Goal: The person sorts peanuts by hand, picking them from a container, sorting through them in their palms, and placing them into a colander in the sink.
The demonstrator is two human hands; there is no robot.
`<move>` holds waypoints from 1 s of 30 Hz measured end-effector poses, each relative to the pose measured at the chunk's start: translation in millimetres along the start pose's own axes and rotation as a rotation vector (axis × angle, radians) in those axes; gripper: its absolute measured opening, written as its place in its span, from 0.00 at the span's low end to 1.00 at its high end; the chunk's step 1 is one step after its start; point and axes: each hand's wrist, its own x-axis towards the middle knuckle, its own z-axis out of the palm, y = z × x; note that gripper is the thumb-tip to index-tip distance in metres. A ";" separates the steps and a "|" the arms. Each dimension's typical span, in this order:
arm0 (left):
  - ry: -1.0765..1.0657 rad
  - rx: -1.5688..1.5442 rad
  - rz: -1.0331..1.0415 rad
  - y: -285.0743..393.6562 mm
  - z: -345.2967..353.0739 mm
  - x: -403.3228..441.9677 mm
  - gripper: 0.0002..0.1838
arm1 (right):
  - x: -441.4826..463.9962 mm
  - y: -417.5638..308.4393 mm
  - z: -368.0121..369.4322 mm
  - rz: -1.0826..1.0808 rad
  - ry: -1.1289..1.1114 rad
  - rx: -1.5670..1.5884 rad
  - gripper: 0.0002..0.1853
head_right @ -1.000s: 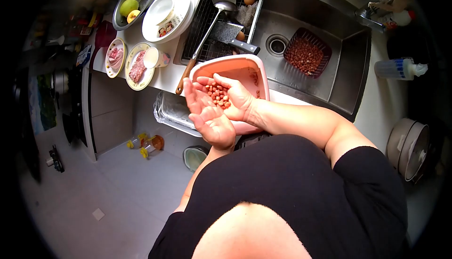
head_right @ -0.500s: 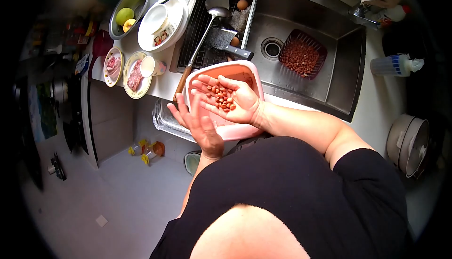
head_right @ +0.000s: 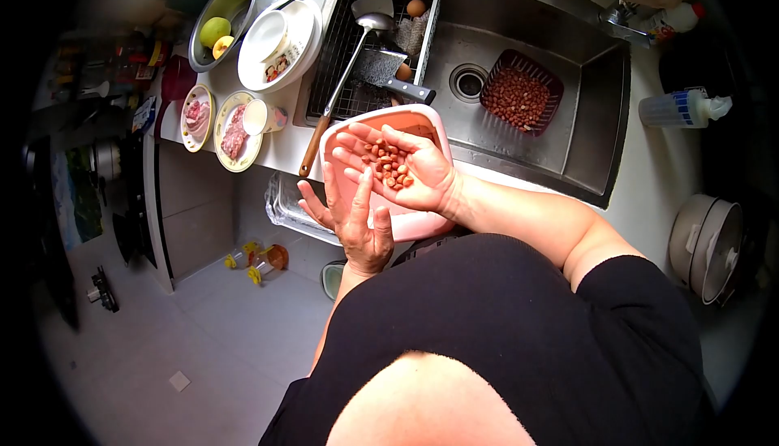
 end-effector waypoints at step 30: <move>-0.039 0.025 -0.156 -46.7 -4.2 -12.9 0.35 | -85.7 -147.8 -49.7 -0.498 0.006 -0.057 0.21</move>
